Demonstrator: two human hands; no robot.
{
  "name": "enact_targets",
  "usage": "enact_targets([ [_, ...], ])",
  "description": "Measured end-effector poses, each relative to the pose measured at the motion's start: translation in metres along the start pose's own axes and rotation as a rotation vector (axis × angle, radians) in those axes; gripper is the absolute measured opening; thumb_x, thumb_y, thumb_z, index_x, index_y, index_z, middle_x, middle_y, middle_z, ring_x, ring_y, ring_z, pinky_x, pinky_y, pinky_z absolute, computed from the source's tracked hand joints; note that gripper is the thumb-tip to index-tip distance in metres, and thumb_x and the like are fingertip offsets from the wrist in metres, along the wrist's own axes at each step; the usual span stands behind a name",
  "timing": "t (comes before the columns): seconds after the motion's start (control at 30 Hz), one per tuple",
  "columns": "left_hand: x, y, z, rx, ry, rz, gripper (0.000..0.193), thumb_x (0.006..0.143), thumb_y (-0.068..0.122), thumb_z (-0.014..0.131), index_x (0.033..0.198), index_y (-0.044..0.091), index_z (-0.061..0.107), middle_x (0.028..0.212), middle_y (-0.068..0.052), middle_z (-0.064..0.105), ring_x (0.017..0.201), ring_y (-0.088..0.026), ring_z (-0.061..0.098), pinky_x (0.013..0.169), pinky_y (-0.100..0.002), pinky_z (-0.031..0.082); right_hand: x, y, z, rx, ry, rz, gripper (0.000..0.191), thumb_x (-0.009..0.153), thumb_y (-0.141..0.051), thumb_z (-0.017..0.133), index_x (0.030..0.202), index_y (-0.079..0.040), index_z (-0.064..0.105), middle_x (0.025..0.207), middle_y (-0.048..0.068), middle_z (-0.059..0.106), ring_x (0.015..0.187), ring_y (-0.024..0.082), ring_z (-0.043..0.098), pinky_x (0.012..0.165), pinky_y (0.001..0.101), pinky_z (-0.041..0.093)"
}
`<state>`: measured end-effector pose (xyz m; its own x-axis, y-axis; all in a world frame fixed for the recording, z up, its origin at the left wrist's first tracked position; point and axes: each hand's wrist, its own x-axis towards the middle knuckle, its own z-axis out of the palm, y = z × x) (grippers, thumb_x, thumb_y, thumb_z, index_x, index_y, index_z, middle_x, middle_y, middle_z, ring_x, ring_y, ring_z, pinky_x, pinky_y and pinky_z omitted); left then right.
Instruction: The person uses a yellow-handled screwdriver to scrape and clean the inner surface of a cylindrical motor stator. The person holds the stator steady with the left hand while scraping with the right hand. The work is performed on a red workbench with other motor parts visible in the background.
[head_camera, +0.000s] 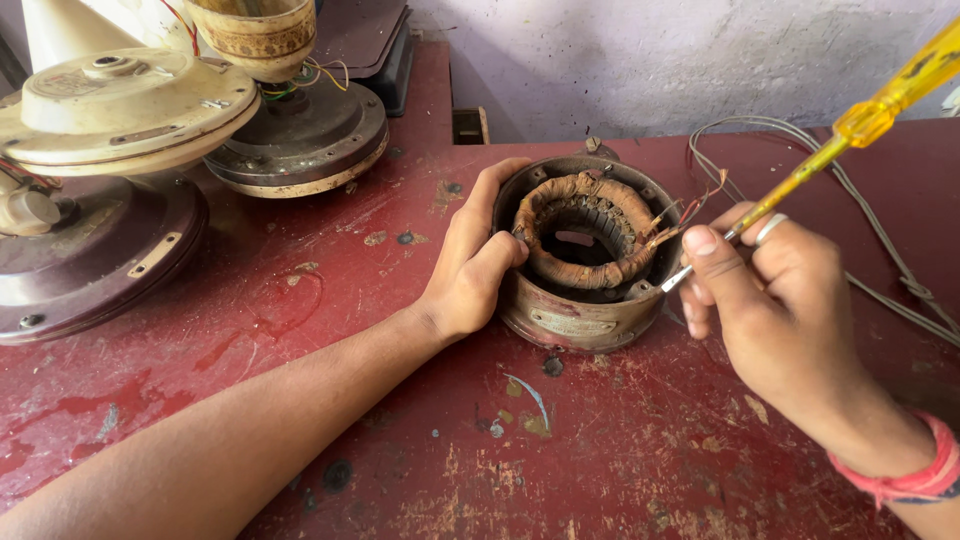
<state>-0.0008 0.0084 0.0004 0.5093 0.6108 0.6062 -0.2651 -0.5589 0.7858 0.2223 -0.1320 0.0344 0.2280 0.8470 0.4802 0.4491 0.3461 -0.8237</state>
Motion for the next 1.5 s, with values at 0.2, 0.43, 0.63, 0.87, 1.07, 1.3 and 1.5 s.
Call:
enact_targets([
  [0.2, 0.0, 0.001, 0.001, 0.022, 0.01, -0.007, 0.073, 0.077, 0.011, 0.049, 0.148, -0.005, 0.038, 0.141, -0.024, 0.059, 0.137, -0.033, 0.054, 0.121, -0.039, 0.037, -0.001, -0.002, 0.002, -0.075, 0.056, -0.033, 0.03, 0.11, -0.016, 0.057, 0.085, 0.0, 0.055, 0.068, 0.004, 0.056, 0.055, 0.011, 0.056, 0.049, 0.0272, 0.048],
  [0.43, 0.001, 0.002, 0.001, 0.038, 0.013, -0.006, 0.072, 0.077, 0.012, 0.049, 0.147, -0.005, 0.039, 0.14, -0.025, 0.06, 0.136, -0.033, 0.056, 0.12, -0.039, 0.038, -0.001, -0.001, 0.001, -0.095, 0.058, -0.047, 0.029, 0.11, -0.016, 0.057, 0.085, -0.001, 0.056, 0.066, 0.004, 0.056, 0.054, 0.011, 0.054, 0.05, 0.0266, 0.047],
  [0.63, 0.0, 0.001, 0.001, 0.055, 0.02, 0.016, 0.072, 0.077, 0.011, 0.049, 0.147, -0.005, 0.039, 0.14, -0.024, 0.06, 0.137, -0.033, 0.055, 0.12, -0.039, 0.038, -0.002, -0.001, 0.003, -0.095, 0.022, -0.053, 0.025, 0.107, -0.016, 0.057, 0.085, -0.002, 0.057, 0.063, 0.003, 0.057, 0.052, 0.011, 0.054, 0.046, 0.0261, 0.046],
  [0.87, 0.0, 0.0, 0.001, 0.036, 0.016, 0.013, 0.072, 0.077, 0.012, 0.049, 0.147, -0.005, 0.039, 0.14, -0.025, 0.06, 0.137, -0.034, 0.056, 0.12, -0.039, 0.038, -0.003, -0.007, 0.006, -0.055, 0.056, -0.038, 0.031, 0.11, -0.016, 0.058, 0.083, -0.002, 0.054, 0.065, 0.003, 0.055, 0.053, 0.011, 0.054, 0.047, 0.0264, 0.045],
  [1.07, 0.001, 0.0, 0.001, 0.058, 0.025, 0.014, 0.072, 0.077, 0.012, 0.049, 0.146, -0.005, 0.04, 0.139, -0.025, 0.061, 0.136, -0.034, 0.057, 0.119, -0.04, 0.039, -0.002, -0.01, 0.007, -0.135, 0.093, -0.028, 0.03, 0.11, -0.017, 0.059, 0.085, -0.001, 0.057, 0.065, 0.005, 0.057, 0.053, 0.011, 0.053, 0.048, 0.027, 0.045],
  [1.3, 0.001, 0.002, 0.001, 0.067, 0.025, 0.005, 0.072, 0.077, 0.012, 0.049, 0.147, -0.005, 0.039, 0.139, -0.025, 0.061, 0.135, -0.034, 0.057, 0.119, -0.04, 0.039, -0.003, -0.012, 0.009, -0.116, 0.048, -0.04, 0.027, 0.107, -0.016, 0.059, 0.085, -0.002, 0.057, 0.063, 0.003, 0.055, 0.053, 0.01, 0.051, 0.047, 0.0258, 0.043],
  [1.5, 0.001, 0.001, 0.001, 0.062, 0.026, 0.012, 0.072, 0.078, 0.012, 0.049, 0.147, -0.005, 0.039, 0.14, -0.025, 0.06, 0.136, -0.034, 0.057, 0.119, -0.04, 0.04, -0.001, -0.007, 0.006, -0.09, 0.089, -0.018, 0.031, 0.109, -0.017, 0.06, 0.083, -0.003, 0.056, 0.064, 0.002, 0.054, 0.053, 0.01, 0.052, 0.048, 0.0258, 0.043],
])
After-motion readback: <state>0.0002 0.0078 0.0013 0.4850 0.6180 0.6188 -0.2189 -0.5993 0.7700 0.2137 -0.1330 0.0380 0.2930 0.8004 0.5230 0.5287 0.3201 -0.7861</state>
